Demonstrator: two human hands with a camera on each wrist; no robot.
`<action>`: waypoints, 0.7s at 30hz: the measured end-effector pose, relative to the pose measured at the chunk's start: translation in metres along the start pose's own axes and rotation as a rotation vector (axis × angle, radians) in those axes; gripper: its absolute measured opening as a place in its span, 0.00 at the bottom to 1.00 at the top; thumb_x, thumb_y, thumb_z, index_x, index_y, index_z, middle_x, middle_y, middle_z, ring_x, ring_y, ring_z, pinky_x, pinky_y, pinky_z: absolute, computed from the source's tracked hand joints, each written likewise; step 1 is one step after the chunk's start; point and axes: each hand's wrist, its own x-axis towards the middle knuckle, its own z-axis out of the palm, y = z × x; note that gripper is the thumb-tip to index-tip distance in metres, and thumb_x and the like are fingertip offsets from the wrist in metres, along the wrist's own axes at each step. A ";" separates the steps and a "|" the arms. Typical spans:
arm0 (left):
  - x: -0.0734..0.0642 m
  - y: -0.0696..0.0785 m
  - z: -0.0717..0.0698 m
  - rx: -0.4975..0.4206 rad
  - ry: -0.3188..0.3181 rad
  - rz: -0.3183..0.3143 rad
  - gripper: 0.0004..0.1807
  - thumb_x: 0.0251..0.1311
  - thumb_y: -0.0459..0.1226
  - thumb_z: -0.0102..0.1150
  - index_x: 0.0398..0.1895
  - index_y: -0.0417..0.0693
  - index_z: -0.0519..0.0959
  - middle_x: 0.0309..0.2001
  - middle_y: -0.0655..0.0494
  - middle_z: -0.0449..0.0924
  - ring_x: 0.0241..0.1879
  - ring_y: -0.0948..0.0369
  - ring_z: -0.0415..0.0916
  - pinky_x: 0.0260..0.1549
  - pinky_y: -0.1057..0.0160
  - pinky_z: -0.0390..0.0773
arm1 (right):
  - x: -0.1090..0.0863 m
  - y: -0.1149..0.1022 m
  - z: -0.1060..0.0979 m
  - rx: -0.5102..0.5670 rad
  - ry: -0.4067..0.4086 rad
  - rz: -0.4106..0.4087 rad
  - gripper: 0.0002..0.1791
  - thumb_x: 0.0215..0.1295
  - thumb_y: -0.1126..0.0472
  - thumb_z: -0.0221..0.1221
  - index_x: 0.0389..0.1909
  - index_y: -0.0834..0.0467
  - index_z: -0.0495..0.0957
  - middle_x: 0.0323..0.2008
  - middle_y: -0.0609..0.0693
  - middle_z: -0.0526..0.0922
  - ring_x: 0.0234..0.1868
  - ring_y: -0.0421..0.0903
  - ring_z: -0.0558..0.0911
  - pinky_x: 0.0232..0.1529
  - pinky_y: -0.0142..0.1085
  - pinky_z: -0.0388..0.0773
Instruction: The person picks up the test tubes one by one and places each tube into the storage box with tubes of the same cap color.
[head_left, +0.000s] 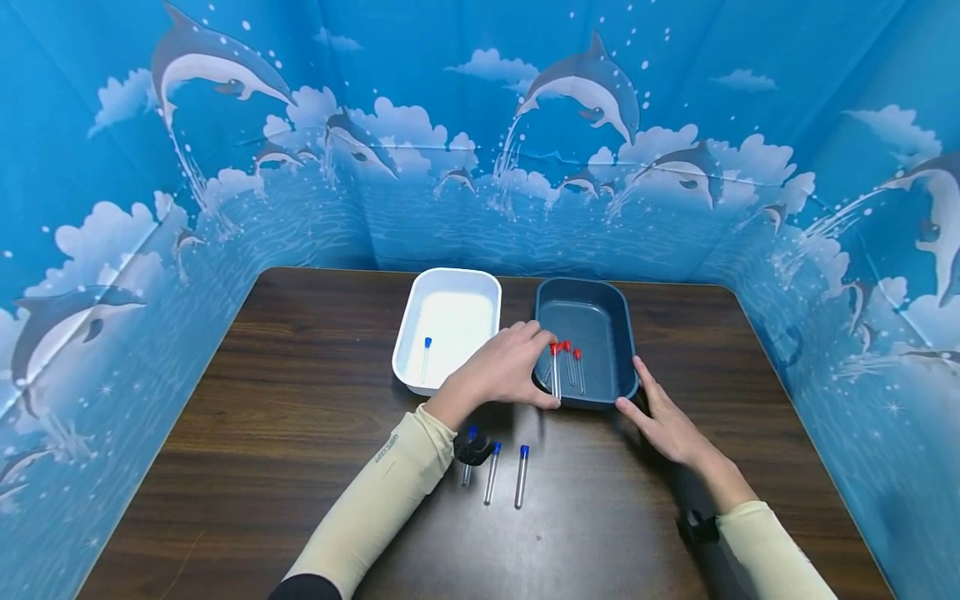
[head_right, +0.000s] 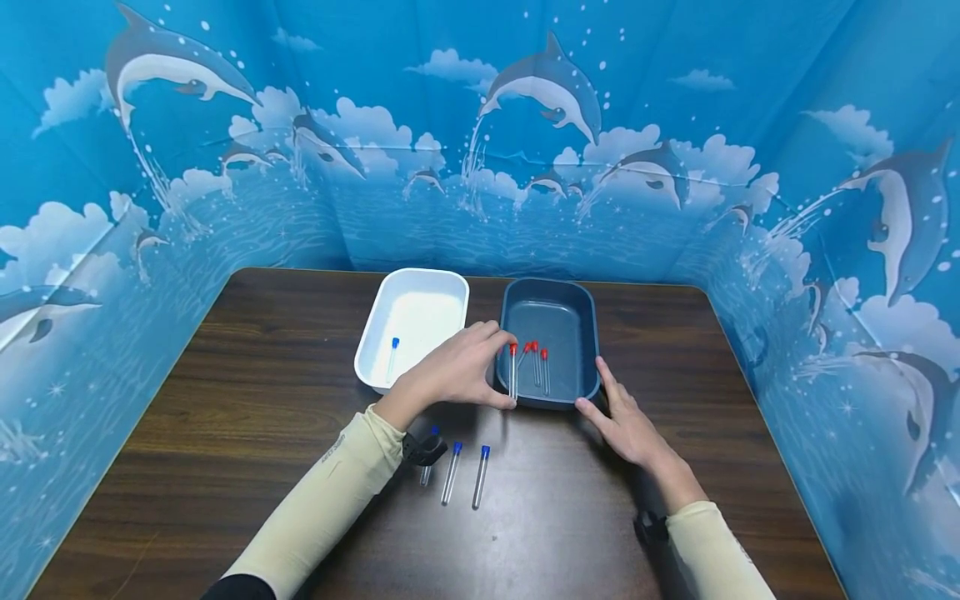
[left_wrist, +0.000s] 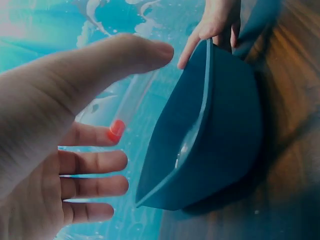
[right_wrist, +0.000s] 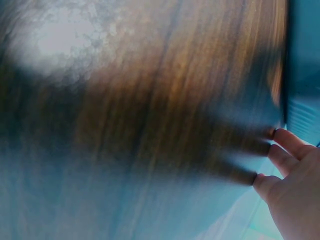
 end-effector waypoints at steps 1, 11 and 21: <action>0.003 0.000 -0.001 0.011 -0.001 -0.003 0.49 0.41 0.69 0.67 0.61 0.47 0.73 0.49 0.55 0.72 0.45 0.58 0.68 0.47 0.60 0.72 | 0.000 0.000 0.000 -0.002 0.001 0.000 0.45 0.73 0.36 0.45 0.76 0.34 0.25 0.77 0.61 0.37 0.73 0.70 0.46 0.60 0.72 0.48; 0.036 -0.001 0.014 0.018 -0.029 -0.026 0.48 0.43 0.70 0.65 0.63 0.50 0.72 0.47 0.57 0.69 0.43 0.61 0.65 0.44 0.63 0.71 | -0.002 -0.004 0.000 0.004 -0.012 0.029 0.44 0.74 0.38 0.45 0.76 0.34 0.24 0.77 0.63 0.36 0.72 0.72 0.45 0.59 0.73 0.48; 0.057 -0.001 0.039 0.042 -0.047 -0.017 0.48 0.42 0.69 0.67 0.61 0.48 0.73 0.47 0.55 0.70 0.44 0.60 0.66 0.49 0.61 0.72 | -0.002 -0.004 0.000 0.010 -0.015 0.027 0.44 0.74 0.37 0.44 0.76 0.33 0.24 0.77 0.62 0.36 0.72 0.71 0.46 0.59 0.73 0.48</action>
